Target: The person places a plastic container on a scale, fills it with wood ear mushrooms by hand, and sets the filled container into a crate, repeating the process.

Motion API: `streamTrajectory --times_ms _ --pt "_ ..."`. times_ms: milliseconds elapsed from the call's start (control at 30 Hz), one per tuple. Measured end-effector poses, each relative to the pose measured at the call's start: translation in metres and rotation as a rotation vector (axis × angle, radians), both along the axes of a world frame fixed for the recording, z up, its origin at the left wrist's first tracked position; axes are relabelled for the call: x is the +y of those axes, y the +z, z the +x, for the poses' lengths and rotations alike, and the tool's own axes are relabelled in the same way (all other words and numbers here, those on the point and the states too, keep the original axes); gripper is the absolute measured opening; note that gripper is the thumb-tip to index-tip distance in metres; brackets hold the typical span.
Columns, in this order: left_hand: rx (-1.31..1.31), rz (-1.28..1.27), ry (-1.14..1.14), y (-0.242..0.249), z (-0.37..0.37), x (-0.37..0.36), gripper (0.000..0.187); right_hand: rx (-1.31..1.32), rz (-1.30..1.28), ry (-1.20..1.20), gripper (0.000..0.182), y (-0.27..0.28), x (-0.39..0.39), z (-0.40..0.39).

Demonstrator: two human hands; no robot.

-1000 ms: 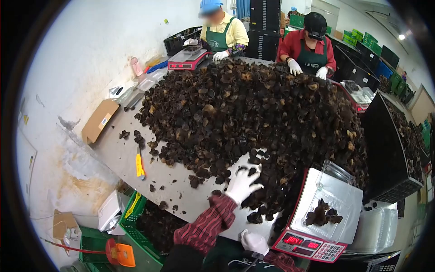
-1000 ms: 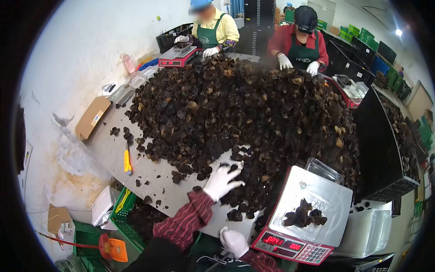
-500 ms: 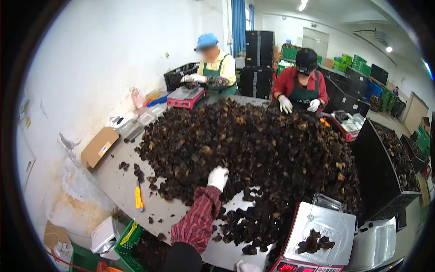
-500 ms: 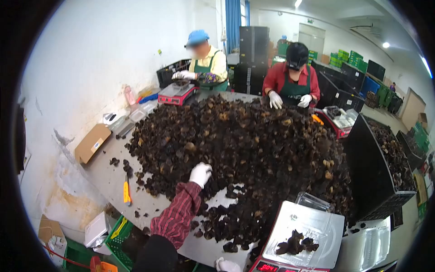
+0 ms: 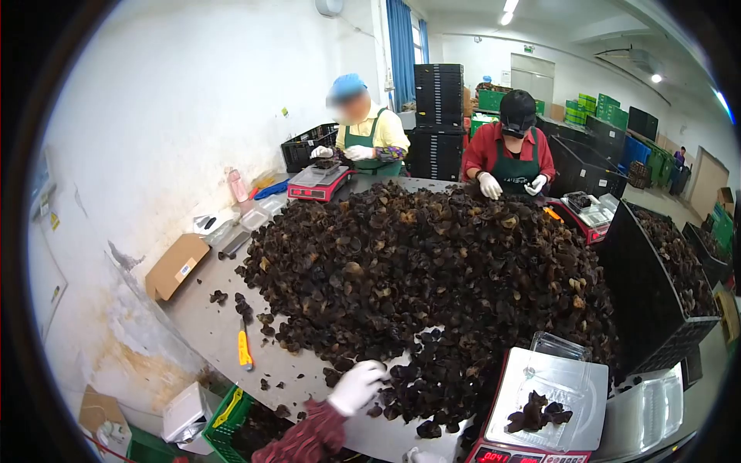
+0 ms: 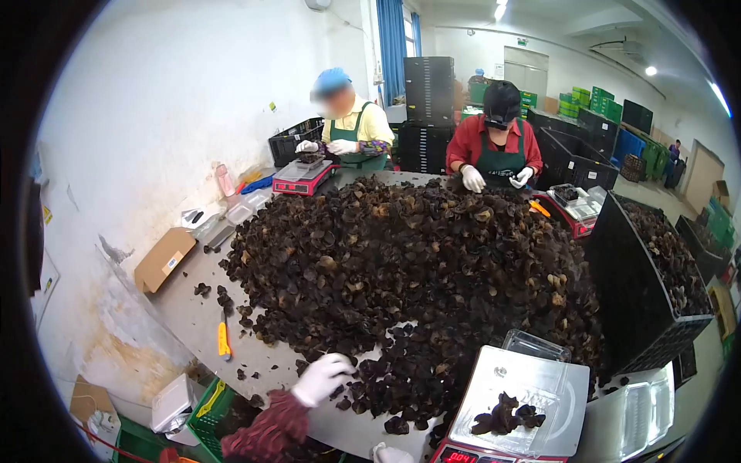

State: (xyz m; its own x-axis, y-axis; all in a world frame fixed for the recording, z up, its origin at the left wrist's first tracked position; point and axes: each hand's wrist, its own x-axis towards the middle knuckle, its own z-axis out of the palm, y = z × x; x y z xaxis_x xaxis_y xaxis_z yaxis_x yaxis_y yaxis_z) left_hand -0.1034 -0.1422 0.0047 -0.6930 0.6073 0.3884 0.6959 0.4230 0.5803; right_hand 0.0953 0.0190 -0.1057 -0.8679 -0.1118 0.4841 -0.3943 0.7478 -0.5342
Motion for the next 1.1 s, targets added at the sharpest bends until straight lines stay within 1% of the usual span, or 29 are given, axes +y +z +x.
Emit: streamTrajectory --times_ms 67,133,200,233,267,300,333,367,400,433,467,500,533,567,600,667,733,767,833,867,933,1000,1067,1100 --pt "-0.038 -0.144 0.145 -0.001 0.019 -0.064 0.015 0.058 -0.006 0.001 0.007 -0.003 0.000 0.003" --pt "-0.191 -0.476 0.197 -0.011 0.035 -0.131 0.019 0.121 -0.014 0.002 0.007 -0.004 0.001 0.005" --pt "-0.278 -0.557 0.347 -0.002 0.059 -0.156 0.029 0.200 -0.025 0.010 0.007 -0.004 0.002 0.009" --pt "-0.172 -0.670 0.424 0.002 0.069 -0.153 0.040 0.231 -0.024 0.010 0.008 -0.005 0.002 0.012" --pt "-0.087 -0.577 0.405 -0.009 0.068 -0.149 0.043 0.285 -0.039 0.024 0.008 -0.008 0.002 0.016" --pt "-0.004 -0.482 0.383 -0.023 0.065 -0.140 0.046 0.261 -0.027 0.011 0.006 -0.008 0.003 0.018" --pt "-0.049 -0.341 0.325 -0.024 0.062 -0.113 0.046 0.224 -0.011 0.001 0.004 -0.007 0.003 0.017" --pt "0.049 -0.320 0.267 -0.020 0.062 -0.079 0.046 0.188 0.007 -0.012 0.004 -0.008 0.003 0.017" --pt "0.100 -0.253 0.138 -0.014 0.059 -0.043 0.048 0.156 0.023 -0.019 0.005 -0.008 0.003 0.016" --pt "0.143 -0.154 0.031 -0.022 0.055 -0.011 0.051 0.126 0.038 -0.029 0.007 -0.009 0.002 0.015" --pt "0.205 -0.209 -0.011 -0.022 0.058 0.019 0.054 0.104 0.056 -0.039 0.009 -0.010 0.002 0.014" --pt "0.187 -0.278 -0.085 -0.022 0.060 0.046 0.057 0.084 0.071 -0.040 0.011 -0.011 0.004 0.014" --pt "0.213 -0.310 -0.123 -0.033 0.062 0.067 0.058 0.070 0.084 -0.035 0.013 -0.012 0.003 0.015" --pt "0.249 -0.391 -0.144 -0.037 0.064 0.082 0.060 0.049 0.077 0.003 0.012 -0.009 0.005 0.017" --pt "0.247 -0.475 -0.151 -0.048 0.061 0.090 0.060 0.020 0.065 0.036 0.012 -0.005 0.007 0.017" --pt "0.245 -0.411 -0.129 -0.051 0.049 0.084 0.057 0.046 0.034 0.001 0.009 -0.005 0.006 0.018" --pt "0.263 -0.481 -0.067 -0.056 0.039 0.068 0.057 0.058 0.000 0.000 0.010 0.009 0.005 0.017" --pt "0.191 -0.527 -0.012 -0.039 0.043 0.063 0.057 0.029 -0.014 -0.018 0.010 0.014 0.004 0.019" --pt "0.160 -0.508 0.034 -0.045 0.035 0.044 0.057 0.054 0.037 -0.028 0.017 0.022 0.004 0.014" --pt "0.148 -0.501 0.061 -0.039 0.033 0.040 0.057 0.044 0.026 -0.037 0.017 0.022 0.003 0.014" --pt "0.130 -0.393 0.130 -0.030 0.030 0.041 0.056 0.055 0.061 -0.023 0.016 0.020 0.005 0.015" --pt "0.172 -0.275 0.114 -0.026 0.026 0.059 0.053 0.050 0.043 -0.029 0.016 0.023 0.005 0.015" --pt "0.202 -0.226 0.002 -0.026 0.026 0.086 0.051 0.050 0.029 -0.027 0.016 0.024 0.005 0.015" --pt "0.240 -0.214 -0.053 -0.026 0.027 0.102 0.050 0.058 0.062 -0.025 0.016 0.023 0.006 0.015"
